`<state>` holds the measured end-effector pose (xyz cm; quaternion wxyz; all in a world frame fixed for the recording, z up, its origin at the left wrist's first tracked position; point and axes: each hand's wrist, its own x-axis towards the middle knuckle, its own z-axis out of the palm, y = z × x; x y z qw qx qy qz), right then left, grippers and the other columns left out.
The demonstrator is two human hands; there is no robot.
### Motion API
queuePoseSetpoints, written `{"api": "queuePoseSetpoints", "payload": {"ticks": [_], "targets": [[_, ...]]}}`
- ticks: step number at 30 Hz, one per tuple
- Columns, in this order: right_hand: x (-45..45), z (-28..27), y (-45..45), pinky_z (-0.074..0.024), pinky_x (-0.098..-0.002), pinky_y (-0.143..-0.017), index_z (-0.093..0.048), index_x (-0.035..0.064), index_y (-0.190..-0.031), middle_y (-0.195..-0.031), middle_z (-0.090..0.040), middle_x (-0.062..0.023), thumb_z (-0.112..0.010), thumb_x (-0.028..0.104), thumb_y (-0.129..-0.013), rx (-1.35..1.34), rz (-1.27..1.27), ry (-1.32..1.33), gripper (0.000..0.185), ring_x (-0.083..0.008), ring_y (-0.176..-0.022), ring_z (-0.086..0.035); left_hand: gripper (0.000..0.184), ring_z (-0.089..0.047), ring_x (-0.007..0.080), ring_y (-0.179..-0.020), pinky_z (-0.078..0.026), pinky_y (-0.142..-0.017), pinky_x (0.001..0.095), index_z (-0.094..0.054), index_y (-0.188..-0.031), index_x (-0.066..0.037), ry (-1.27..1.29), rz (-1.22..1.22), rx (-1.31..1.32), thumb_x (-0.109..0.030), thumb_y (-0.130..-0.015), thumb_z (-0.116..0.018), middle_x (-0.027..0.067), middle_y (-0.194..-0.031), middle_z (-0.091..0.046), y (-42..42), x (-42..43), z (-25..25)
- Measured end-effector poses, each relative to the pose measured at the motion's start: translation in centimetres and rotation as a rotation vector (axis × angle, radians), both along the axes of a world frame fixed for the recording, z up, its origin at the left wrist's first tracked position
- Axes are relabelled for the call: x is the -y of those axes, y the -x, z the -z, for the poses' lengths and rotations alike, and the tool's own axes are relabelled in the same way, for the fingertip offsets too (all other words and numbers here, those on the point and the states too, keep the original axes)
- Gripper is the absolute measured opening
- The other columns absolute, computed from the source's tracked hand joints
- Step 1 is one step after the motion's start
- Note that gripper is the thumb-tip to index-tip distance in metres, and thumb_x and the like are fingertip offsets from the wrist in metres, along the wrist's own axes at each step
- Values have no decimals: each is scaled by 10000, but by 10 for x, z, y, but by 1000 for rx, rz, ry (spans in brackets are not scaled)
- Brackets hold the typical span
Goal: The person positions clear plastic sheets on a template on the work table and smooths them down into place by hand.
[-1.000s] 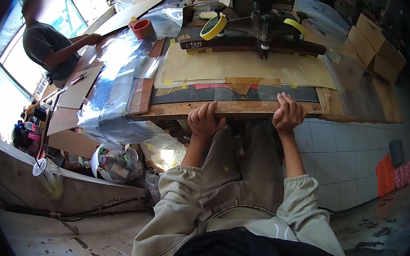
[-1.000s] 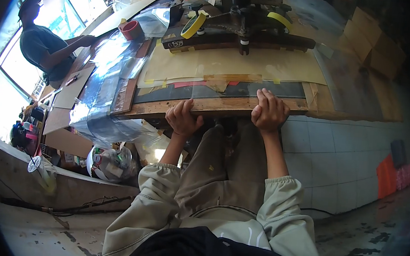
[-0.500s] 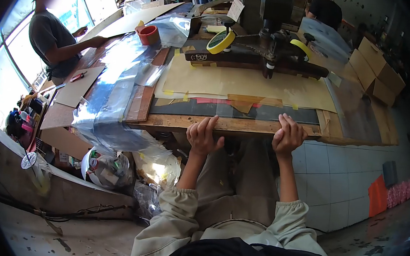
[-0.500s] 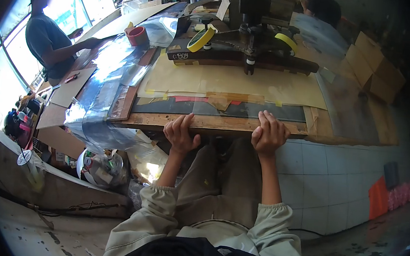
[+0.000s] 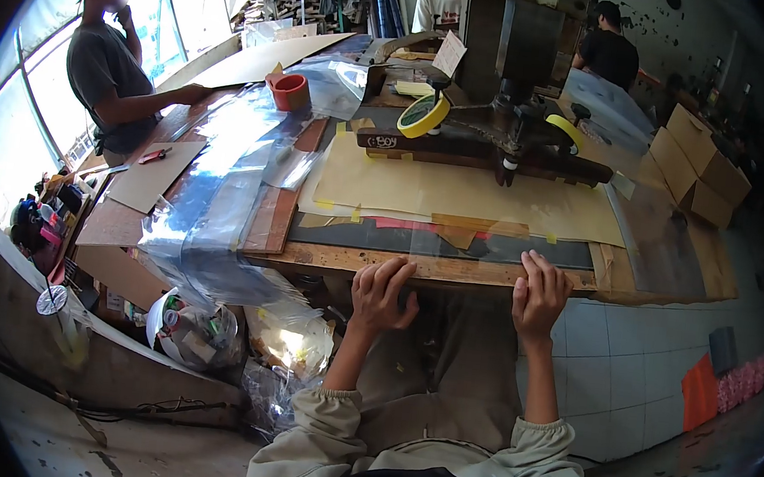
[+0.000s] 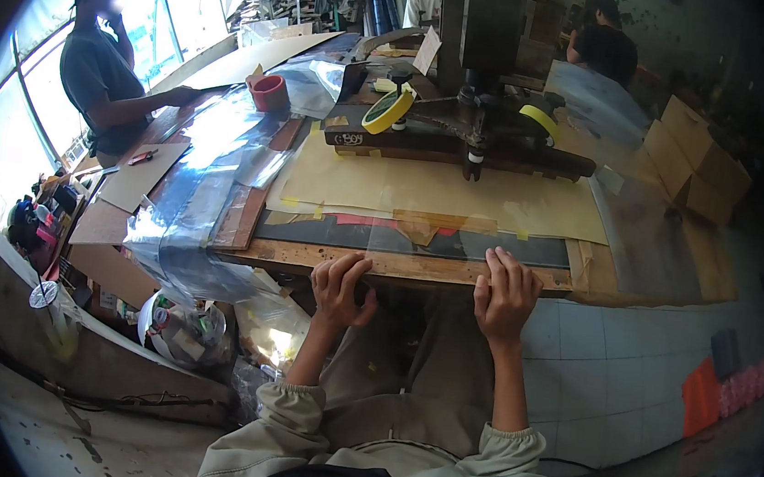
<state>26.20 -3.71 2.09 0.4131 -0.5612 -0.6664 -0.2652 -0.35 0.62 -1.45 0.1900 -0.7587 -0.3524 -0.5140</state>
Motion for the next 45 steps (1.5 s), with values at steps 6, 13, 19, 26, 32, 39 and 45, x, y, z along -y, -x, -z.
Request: {"api": "queuePoseSetpoints", "payload": {"ticks": [6,13,19,26,32,39,45], "targets": [[24,-22,-1,-316,-514,-1033,-544,162,-1317,-1362,-495,-104,-626,546,-823,248,-87,142,631,-259,-1215,-504,583,-528,264,-1077,-385,-929,415,-568,-1233,-139,42,17,-18,-200,-672,-714,69,-1200,-573,2,6,-6],[38,-37,-5,-216,-605,-1132,-448,269,-1406,-1412,-450,-87,-759,229,-748,331,-17,338,729,-251,-1305,-437,513,-536,232,-1042,-400,-897,390,-621,-1211,-216,126,-1,-75,-178,-723,-776,34,-1180,-570,6,14,-18],[32,-30,-16,-231,-578,-1136,-485,226,-1388,-1396,-486,-61,-665,84,-824,411,30,310,608,-244,-1305,-456,420,-553,201,-937,-406,-848,374,-655,-1178,-210,198,2,6,-219,-771,-754,0,-1036,-602,1,20,-33],[39,-64,-20,-349,-487,-1081,-639,169,-1227,-1209,-655,-35,-559,8,-847,271,-86,340,420,-196,-1171,-587,322,-555,202,-836,-409,-793,351,-688,-1112,-168,299,107,105,-214,-797,-733,6,-899,-611,-1,24,-53],[32,-118,-21,-385,-439,-1052,-669,134,-1176,-1157,-686,-56,-528,-19,-841,227,-132,390,394,-208,-1120,-624,227,-558,239,-812,-456,-740,354,-725,-998,-92,354,175,216,-90,-771,-731,49,-873,-642,-5,22,-95],[18,-149,-37,-377,-468,-1066,-676,135,-1164,-1139,-686,-89,-531,25,-899,124,-205,535,322,-258,-1080,-645,148,-542,254,-787,-447,-726,369,-706,-928,-77,372,224,276,-136,-796,-737,52,-825,-617,-19,17,-108],[17,-150,-42,-337,-498,-1085,-674,109,-1148,-1154,-674,-106,-538,73,-929,-54,-270,676,261,-308,-1044,-651,135,-531,259,-761,-442,-689,374,-706,-899,-73,376,263,288,-143,-790,-745,51,-782,-587,-24,17,-109]]}}
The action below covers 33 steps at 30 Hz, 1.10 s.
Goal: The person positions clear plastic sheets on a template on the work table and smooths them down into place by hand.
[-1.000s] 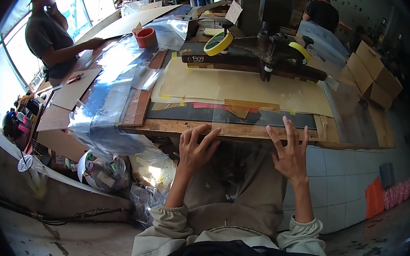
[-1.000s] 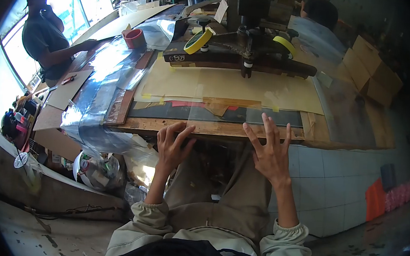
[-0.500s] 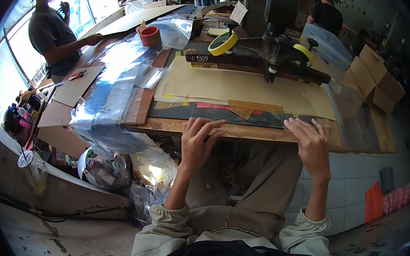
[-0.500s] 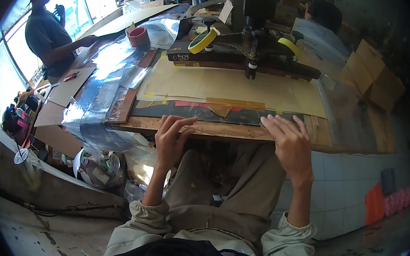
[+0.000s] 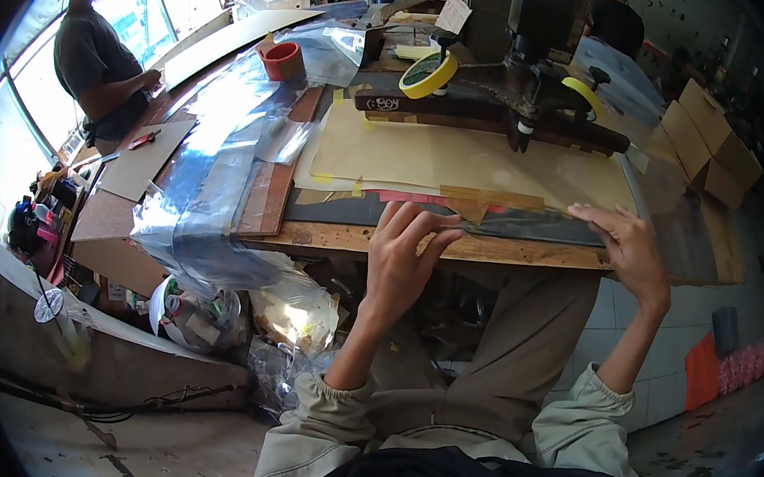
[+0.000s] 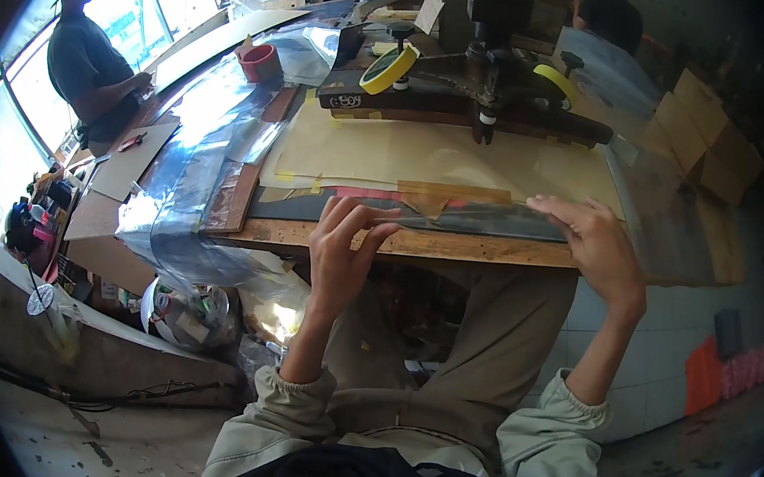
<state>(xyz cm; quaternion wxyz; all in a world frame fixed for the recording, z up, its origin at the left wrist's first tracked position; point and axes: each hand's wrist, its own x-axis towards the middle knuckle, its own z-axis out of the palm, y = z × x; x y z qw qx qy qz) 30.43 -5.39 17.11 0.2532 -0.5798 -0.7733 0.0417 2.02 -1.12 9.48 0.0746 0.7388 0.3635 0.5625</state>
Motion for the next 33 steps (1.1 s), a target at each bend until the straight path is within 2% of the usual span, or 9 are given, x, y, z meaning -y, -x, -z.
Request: {"api": "queuePoseSetpoints", "payload": {"ticks": [4,8,15,19,23,25,26,30,33], "targets": [[2,8,2,-346,-486,-1081,-681,104,-1129,-1134,-682,-103,-529,78,-934,30,-29,3,248,-313,-1039,-648,121,-514,252,-729,-424,-670,370,-688,-846,-81,5,18,-64,-167,-788,-748,46,-752,-559,9,-2,1],[-6,19,12,-363,-465,-1079,-684,110,-1121,-1155,-679,-80,-528,53,-917,68,-23,239,263,-252,-1106,-631,177,-489,244,-699,-407,-644,369,-624,-743,-81,15,-43,-185,-193,-768,-758,45,-727,-533,25,-10,14],[9,21,6,-359,-473,-1082,-694,128,-1121,-1171,-673,-79,-546,66,-908,55,46,188,267,-255,-1185,-591,163,-471,268,-693,-392,-615,378,-671,-772,-52,43,36,-235,-176,-733,-768,69,-687,-507,20,2,18],[20,2,-8,-353,-487,-1084,-700,135,-1113,-1173,-672,-87,-577,86,-896,67,87,162,254,-262,-1189,-591,187,-455,234,-659,-383,-583,349,-694,-770,-98,-38,91,-272,-240,-694,-789,31,-667,-469,7,16,4],[39,0,6,-405,-484,-1048,-667,132,-1153,-1150,-687,-73,-616,173,-890,101,-108,366,271,-253,-1183,-597,268,-482,207,-657,-392,-577,332,-702,-684,-120,-5,40,-255,-379,-648,-763,3,-609,-475,34,25,-7],[50,2,16,-431,-481,-1027,-641,136,-1200,-1192,-668,-77,-649,248,-872,219,-152,362,347,-256,-1173,-603,242,-471,182,-649,-383,-583,319,-673,-721,-151,5,112,-321,-338,-633,-799,-29,-638,-460,51,27,-14],[54,1,18,-444,-479,-1016,-629,139,-1223,-1213,-658,-79,-665,286,-862,278,-176,360,392,-258,-1168,-606,263,-464,178,-642,-378,-579,317,-696,-756,-153,73,201,-359,-369,-639,-789,-36,-631,-451,59,32,-22],[41,-18,2,-498,-452,-965,-552,133,-1341,-1325,-585,-102,-700,461,-796,93,-767,508,653,-260,-1134,-624,511,-433,141,-590,-358,-551,306,-754,-951,-126,234,631,-551,-532,-641,-747,-52,-611,-447,91,13,-48],[-5,-18,-35,-504,-413,-962,-600,107,-1280,-1298,-600,-117,-702,445,-795,-124,-897,523,600,-258,-1120,-630,682,-533,127,-631,-433,-586,295,-717,-1113,-76,350,863,-524,-608,-687,-692,-43,-696,-610,97,-36,-62]]}}
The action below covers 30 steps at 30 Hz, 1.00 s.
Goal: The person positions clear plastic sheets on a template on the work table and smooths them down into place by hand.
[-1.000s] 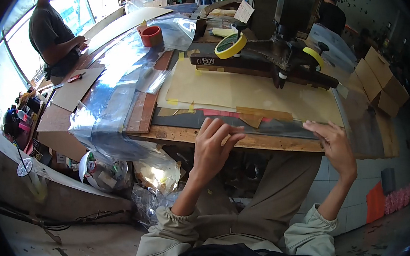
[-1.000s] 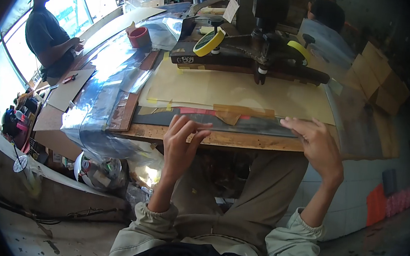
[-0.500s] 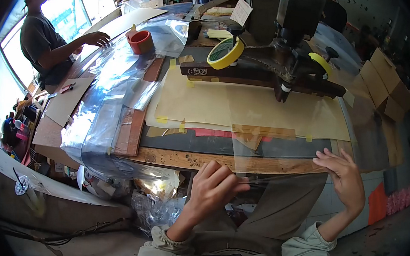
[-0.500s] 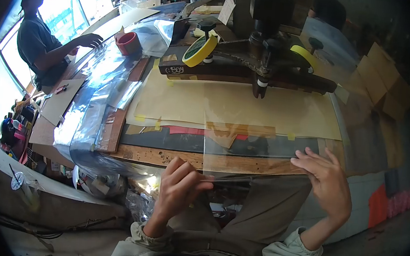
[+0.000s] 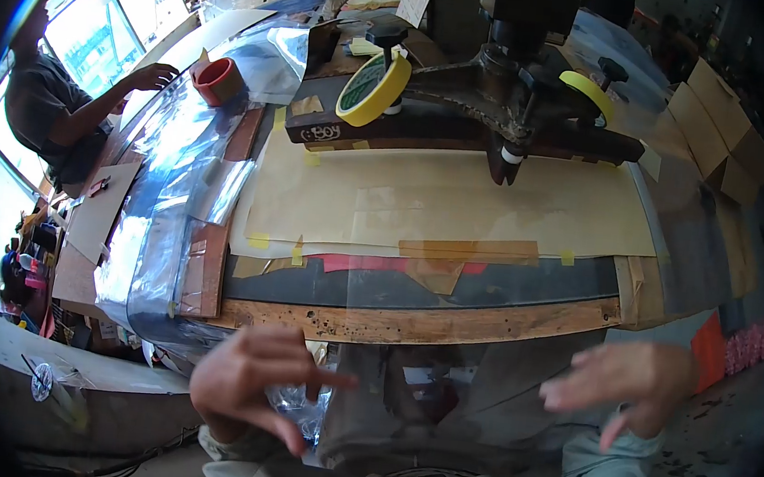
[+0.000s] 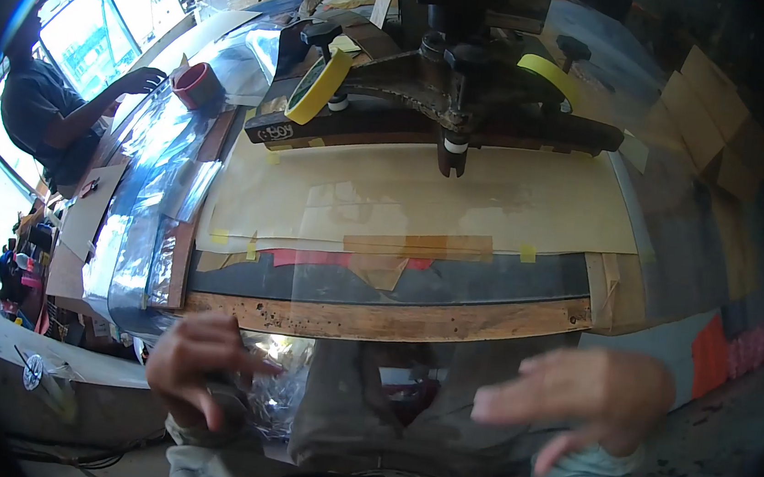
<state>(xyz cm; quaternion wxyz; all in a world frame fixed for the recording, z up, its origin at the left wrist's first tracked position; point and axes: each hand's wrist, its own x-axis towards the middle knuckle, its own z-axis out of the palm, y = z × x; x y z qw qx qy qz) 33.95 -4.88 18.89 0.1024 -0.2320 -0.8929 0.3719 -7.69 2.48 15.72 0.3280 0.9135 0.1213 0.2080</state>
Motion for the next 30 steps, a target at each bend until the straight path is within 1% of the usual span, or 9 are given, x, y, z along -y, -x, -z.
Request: {"api": "queuePoseSetpoints", "payload": {"ticks": [2,4,6,10,11,13,17,20,30], "targets": [[-42,11,-20,-530,-381,-880,-657,96,-1204,-1200,-655,-120,-734,403,-794,76,331,-56,518,-259,-1052,-659,501,-565,173,-664,-465,-646,347,-721,-1042,-82,-82,-273,-165,-486,-747,-727,-1,-722,-636,-14,-32,-10],[-81,29,-27,-516,-380,-867,-690,32,-1060,-1190,-638,-146,-720,227,-822,208,753,-237,310,-277,-1020,-654,369,-575,254,-895,-472,-772,380,-670,-1011,-40,-313,-492,-273,-365,-839,-700,81,-895,-629,-37,-69,-7],[-107,50,-32,-492,-394,-884,-674,28,-1043,-1159,-633,-136,-699,166,-811,189,754,-374,271,-293,-1036,-625,388,-557,303,-1046,-454,-914,424,-623,-1132,-49,-418,-594,-356,-306,-852,-699,113,-1140,-586,-56,-96,4],[-125,88,-30,-440,-419,-952,-632,36,-1047,-1159,-594,-115,-679,113,-782,173,751,-760,280,-321,-1098,-554,535,-549,309,-1115,-450,-938,432,-515,-1310,-44,-452,-585,-360,-273,-857,-684,120,-1188,-569,-69,-106,37],[-125,91,-32,-420,-425,-961,-608,45,-1117,-1216,-559,-119,-672,115,-780,144,754,-699,350,-331,-1124,-529,558,-548,307,-1114,-451,-935,433,-494,-1333,-38,-470,-591,-372,-259,-856,-681,121,-1190,-567,-72,-101,38],[-124,88,-31,-412,-416,-954,-602,36,-1156,-1192,-559,-130,-673,113,-769,150,764,-697,402,-324,-1095,-532,632,-538,300,-1110,-442,-924,427,-427,-1401,-23,-522,-604,-402,-219,-851,-669,119,-1192,-558,-74,-92,44],[-124,82,-30,-395,-395,-935,-578,21,-1239,-1132,-539,-139,-668,95,-742,176,752,-649,511,-316,-1032,-518,650,-527,299,-1096,-401,-933,422,-423,-1417,-40,-359,-640,-430,-225,-848,-677,129,-1181,-548,-74,-90,41],[-123,81,-34,-391,-395,-921,-562,19,-1277,-1101,-504,-144,-662,81,-724,202,719,-562,565,-314,-1011,-493,690,-530,307,-1090,-396,-951,438,-414,-1427,-43,-360,-635,-392,-228,-826,-700,146,-1169,-545,-75,-94,38],[-121,80,-36,-382,-442,-945,-584,16,-1112,-1099,-485,-166,-624,10,-655,158,683,-502,458,-343,-1042,-477,771,-542,289,-1052,-405,-964,415,-442,-1436,-91,-85,-549,-381,-238,-750,-762,128,-1080,-573,-66,-102,33]]}}
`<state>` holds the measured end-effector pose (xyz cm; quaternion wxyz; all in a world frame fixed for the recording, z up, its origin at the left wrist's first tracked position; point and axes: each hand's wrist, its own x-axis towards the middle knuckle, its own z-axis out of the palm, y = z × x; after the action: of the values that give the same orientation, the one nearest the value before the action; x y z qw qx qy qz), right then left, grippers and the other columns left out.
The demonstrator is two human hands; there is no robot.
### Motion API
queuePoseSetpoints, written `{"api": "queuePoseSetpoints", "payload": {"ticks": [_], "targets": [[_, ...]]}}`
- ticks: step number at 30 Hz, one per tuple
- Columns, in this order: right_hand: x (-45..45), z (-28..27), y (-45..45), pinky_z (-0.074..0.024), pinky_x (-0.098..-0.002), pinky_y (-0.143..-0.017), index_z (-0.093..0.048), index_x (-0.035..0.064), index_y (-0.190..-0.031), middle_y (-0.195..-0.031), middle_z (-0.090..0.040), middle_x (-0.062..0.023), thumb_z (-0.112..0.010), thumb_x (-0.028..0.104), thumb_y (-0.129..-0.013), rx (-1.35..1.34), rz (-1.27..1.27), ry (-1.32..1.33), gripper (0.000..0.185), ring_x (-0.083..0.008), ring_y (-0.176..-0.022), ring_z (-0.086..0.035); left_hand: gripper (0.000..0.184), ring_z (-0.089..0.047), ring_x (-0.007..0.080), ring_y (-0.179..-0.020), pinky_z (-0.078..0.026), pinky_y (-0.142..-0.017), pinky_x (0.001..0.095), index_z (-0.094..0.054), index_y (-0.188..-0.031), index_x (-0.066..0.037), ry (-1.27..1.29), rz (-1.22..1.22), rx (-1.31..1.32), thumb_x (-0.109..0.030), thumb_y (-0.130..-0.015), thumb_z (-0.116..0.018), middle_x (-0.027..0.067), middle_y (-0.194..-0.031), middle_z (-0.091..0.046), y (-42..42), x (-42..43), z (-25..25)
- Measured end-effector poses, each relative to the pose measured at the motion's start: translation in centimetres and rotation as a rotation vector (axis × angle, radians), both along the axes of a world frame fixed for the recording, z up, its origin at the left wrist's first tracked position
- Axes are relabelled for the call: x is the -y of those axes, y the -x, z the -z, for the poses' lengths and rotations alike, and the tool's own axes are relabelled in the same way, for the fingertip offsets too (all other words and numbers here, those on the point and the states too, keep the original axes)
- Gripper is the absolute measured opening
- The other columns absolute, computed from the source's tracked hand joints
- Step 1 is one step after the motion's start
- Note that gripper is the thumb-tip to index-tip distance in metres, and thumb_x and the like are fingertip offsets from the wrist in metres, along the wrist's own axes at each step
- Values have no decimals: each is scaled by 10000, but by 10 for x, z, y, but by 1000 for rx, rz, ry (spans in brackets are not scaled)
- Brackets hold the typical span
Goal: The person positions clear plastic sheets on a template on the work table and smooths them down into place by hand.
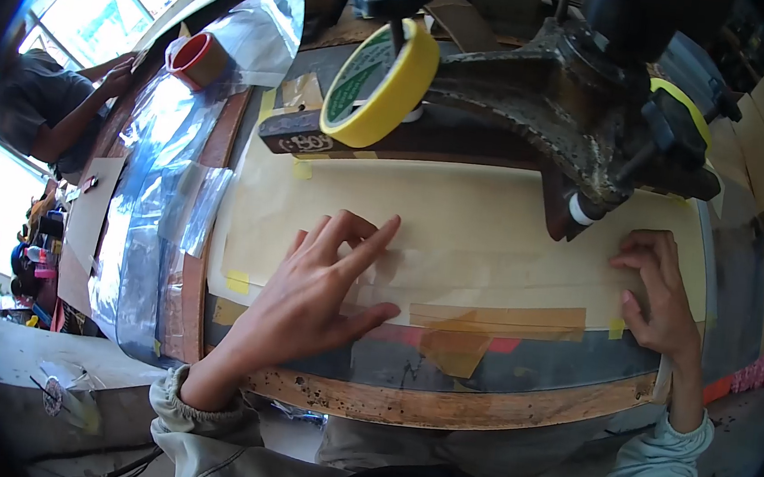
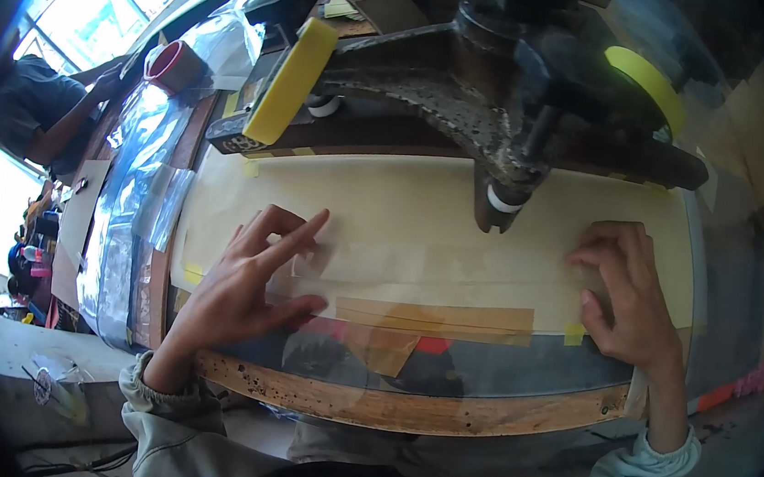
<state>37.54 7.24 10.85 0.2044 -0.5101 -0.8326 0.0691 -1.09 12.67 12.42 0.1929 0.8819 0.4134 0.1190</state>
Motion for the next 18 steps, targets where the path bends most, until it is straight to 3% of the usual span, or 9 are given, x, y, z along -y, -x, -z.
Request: {"api": "queuePoseSetpoints", "payload": {"ticks": [5,8,11,18], "targets": [[6,-2,7,-376,-439,-926,-588,12,-1106,-1082,-485,-161,-615,4,-659,-54,109,52,448,-327,-1011,-488,721,-542,273,-1039,-415,-957,411,-508,-1388,-98,69,26,-23,-207,-728,-779,112,-1047,-569,-1,0,-2],[5,-9,5,-366,-413,-894,-598,17,-1088,-1074,-481,-152,-608,0,-666,76,52,41,423,-310,-977,-480,596,-543,268,-1047,-423,-940,408,-583,-1276,-87,98,30,7,-166,-719,-780,98,-1058,-566,-3,0,-7],[6,-1,0,-350,-395,-874,-610,28,-1015,-1074,-475,-150,-630,-3,-655,24,58,-44,362,-296,-957,-469,406,-547,271,-1048,-427,-932,402,-632,-1093,-85,36,-26,180,-115,-713,-772,92,-1072,-559,-7,4,-6],[4,0,3,-391,-412,-775,-604,42,-866,-853,-520,-92,-660,-61,-594,-25,-58,-203,296,-293,-816,-494,261,-561,237,-965,-393,-846,370,-603,-984,-117,-87,17,131,-72,-755,-720,46,-977,-573,-3,1,-1]]}}
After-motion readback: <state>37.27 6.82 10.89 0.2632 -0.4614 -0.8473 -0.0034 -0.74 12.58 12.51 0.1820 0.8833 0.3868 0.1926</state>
